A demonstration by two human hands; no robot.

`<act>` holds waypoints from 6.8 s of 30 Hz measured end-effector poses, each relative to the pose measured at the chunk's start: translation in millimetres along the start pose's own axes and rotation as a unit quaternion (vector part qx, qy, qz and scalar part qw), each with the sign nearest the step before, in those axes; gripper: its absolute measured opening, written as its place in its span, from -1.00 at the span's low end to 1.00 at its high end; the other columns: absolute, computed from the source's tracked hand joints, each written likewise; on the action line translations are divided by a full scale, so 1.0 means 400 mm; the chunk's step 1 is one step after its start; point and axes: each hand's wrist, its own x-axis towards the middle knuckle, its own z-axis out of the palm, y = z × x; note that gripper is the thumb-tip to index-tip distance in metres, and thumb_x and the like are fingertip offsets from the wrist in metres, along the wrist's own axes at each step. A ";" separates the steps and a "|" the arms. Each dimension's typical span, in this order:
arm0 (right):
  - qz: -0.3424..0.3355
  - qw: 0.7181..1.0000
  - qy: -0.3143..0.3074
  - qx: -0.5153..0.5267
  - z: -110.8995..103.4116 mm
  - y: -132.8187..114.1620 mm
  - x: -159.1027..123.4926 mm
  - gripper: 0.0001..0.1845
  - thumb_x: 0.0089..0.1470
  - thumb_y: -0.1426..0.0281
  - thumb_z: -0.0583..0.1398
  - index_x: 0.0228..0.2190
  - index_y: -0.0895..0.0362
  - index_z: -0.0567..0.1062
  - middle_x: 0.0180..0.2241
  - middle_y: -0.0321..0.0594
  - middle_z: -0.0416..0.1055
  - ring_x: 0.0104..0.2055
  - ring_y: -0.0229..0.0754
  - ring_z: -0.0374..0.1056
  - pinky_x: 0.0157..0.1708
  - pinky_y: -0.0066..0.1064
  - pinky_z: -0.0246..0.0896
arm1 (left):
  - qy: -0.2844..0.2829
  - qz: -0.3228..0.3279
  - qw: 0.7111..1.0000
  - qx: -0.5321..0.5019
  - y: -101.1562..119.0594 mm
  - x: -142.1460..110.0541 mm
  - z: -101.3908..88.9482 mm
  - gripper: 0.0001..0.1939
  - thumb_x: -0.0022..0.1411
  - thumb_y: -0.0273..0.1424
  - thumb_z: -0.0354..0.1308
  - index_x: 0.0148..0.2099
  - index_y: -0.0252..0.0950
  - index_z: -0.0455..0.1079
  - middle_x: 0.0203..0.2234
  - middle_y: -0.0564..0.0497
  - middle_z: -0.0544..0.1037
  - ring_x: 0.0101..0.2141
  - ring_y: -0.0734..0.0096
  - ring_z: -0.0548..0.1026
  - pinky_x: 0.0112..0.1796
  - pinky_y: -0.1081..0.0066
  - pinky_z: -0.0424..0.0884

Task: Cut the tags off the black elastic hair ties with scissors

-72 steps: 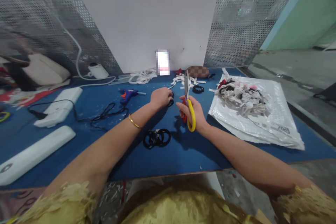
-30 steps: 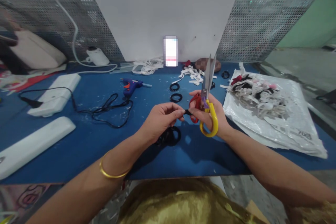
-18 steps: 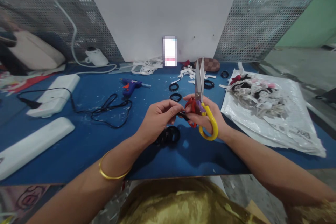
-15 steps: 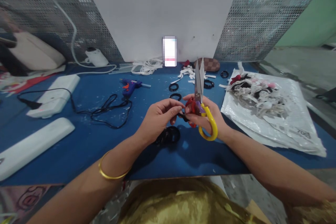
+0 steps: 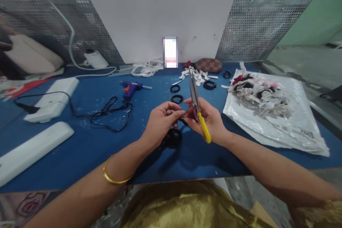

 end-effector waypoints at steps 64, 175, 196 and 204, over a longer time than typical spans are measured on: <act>-0.210 0.879 0.039 -0.426 -0.033 -0.016 0.002 -0.51 0.00 0.51 0.10 0.01 0.08 0.27 -0.28 -0.23 0.57 -0.33 -0.18 0.50 -0.30 -0.42 0.35 | -0.102 -0.112 0.983 -0.102 0.003 -0.007 -0.009 -0.80 -0.05 -0.38 0.24 -0.31 -0.33 0.50 -0.63 0.04 0.50 -0.65 0.54 0.40 -0.62 0.57 0.22; 0.027 0.919 -0.041 -0.391 -0.060 -0.052 0.035 -0.56 0.06 0.09 0.20 -0.11 0.12 0.45 -0.50 -0.30 0.43 -0.53 -0.26 0.26 -0.50 -0.46 0.01 | 0.050 0.091 0.985 -0.136 0.040 0.015 -0.044 -0.88 0.01 -0.44 0.28 -0.34 -0.33 0.47 -0.48 0.05 0.57 -0.55 0.53 0.49 -0.44 0.50 0.47; -0.018 0.890 -0.065 -0.451 -0.065 -0.050 0.032 -0.47 0.06 0.07 0.19 -0.04 0.15 0.43 -0.41 -0.24 0.46 -0.44 -0.20 0.33 -0.47 -0.43 0.03 | 0.061 0.120 0.985 -0.104 0.025 0.026 -0.053 -0.82 0.02 -0.33 0.34 -0.31 -0.28 0.50 -0.43 0.04 0.57 -0.48 0.50 0.49 -0.39 0.49 0.48; -0.031 0.878 -0.068 -0.473 -0.062 -0.049 0.028 -0.50 0.10 0.05 0.16 -0.10 0.17 0.46 -0.40 -0.19 0.51 -0.48 -0.19 0.33 -0.50 -0.42 0.01 | 0.053 0.113 0.987 -0.103 0.032 0.024 -0.053 -0.86 0.02 -0.36 0.33 -0.36 -0.29 0.49 -0.46 0.05 0.57 -0.50 0.51 0.49 -0.39 0.49 0.46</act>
